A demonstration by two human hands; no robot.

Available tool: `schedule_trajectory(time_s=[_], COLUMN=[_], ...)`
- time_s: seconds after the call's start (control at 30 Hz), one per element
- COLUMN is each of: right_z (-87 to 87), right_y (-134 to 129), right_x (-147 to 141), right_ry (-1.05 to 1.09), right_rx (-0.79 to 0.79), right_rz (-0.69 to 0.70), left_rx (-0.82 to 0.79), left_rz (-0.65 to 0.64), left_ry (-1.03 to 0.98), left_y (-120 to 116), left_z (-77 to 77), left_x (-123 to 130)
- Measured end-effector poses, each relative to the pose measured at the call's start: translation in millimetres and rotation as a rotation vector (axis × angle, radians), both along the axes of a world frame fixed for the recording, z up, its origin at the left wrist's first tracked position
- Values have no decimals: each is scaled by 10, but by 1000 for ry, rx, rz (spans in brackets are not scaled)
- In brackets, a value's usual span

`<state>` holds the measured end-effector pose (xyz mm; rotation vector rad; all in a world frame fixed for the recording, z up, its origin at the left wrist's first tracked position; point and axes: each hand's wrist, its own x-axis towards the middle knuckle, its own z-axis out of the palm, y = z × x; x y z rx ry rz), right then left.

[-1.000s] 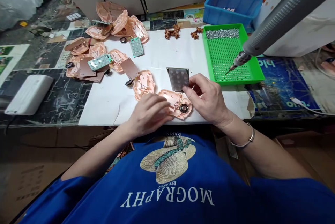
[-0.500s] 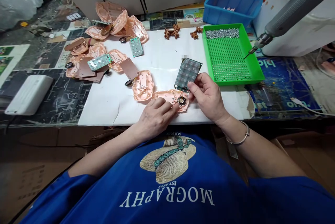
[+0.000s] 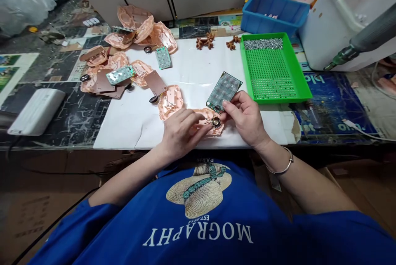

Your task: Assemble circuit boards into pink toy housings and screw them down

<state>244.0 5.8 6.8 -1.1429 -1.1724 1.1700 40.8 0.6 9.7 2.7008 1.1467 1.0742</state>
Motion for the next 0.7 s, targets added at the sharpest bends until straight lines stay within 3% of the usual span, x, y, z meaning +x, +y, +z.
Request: schedule_trajectory(time_s=[0.13,0.53,0.7], right_z=[-51,56,20], right_y=[-71,-249,-256], right_x=[-32,-76,-4], right_ry=[-20,-176,-52], right_rx=[51,127,94], right_rz=[-12,-100,-83], left_rx=[-103,-236,-60], left_rz=[70,23,-42], left_ry=[-40,-142,-27], left_y=[60,74,76], left_z=[-51,-99,-138], left_x=[61,128,91])
